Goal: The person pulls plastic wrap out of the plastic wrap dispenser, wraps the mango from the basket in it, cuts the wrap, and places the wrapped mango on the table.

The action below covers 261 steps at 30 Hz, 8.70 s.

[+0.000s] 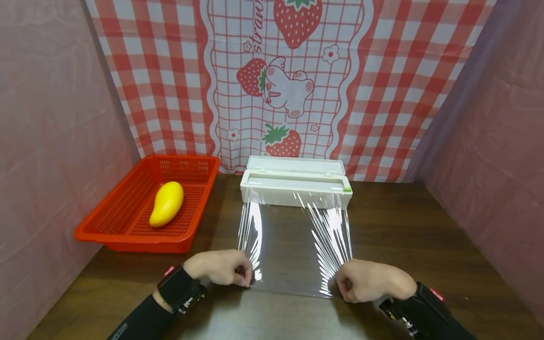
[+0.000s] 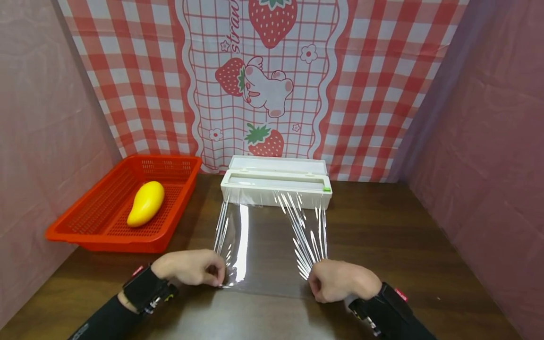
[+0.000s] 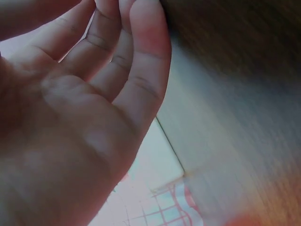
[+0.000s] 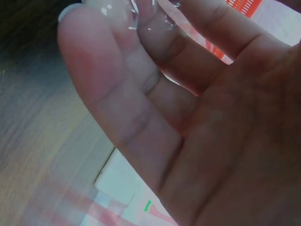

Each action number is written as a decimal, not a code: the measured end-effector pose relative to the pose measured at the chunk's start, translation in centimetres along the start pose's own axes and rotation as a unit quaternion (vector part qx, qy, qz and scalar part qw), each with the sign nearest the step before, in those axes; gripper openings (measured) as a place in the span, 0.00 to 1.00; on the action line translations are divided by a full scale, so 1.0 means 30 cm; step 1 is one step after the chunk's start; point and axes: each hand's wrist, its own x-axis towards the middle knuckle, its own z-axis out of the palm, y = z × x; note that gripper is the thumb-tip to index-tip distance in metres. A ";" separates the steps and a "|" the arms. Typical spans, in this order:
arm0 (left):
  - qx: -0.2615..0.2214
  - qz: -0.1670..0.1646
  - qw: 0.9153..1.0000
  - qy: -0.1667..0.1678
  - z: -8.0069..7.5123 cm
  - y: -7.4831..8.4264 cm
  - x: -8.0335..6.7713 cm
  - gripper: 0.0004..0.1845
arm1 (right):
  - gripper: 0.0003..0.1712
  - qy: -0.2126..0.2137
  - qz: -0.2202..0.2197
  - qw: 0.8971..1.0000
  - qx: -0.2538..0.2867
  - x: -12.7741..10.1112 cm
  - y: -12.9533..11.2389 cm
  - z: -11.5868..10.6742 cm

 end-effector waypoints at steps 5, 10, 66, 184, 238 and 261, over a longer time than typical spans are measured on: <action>0.001 -0.019 1.000 -0.012 0.005 0.006 -0.003 0.12 | 0.14 0.004 0.015 1.000 -0.002 -0.008 -0.005 -0.002; 0.019 -0.011 1.000 -0.013 0.007 0.008 0.002 0.10 | 0.12 0.012 0.013 1.000 -0.019 -0.017 -0.009 -0.011; 0.026 -0.074 0.995 0.066 0.026 0.018 0.031 0.14 | 0.18 0.078 0.028 0.994 -0.069 0.054 -0.022 0.029; 0.109 -0.397 0.888 0.205 -0.535 -0.181 -0.207 0.50 | 0.18 0.060 0.049 0.994 -0.082 0.052 -0.013 0.032; 0.193 0.050 0.948 0.250 -0.109 0.184 0.189 0.51 | 0.18 0.051 0.059 0.996 -0.051 0.056 -0.009 0.016; 0.241 0.112 0.947 0.180 0.053 0.195 0.260 0.51 | 0.15 0.038 0.042 0.998 0.008 0.061 0.020 0.012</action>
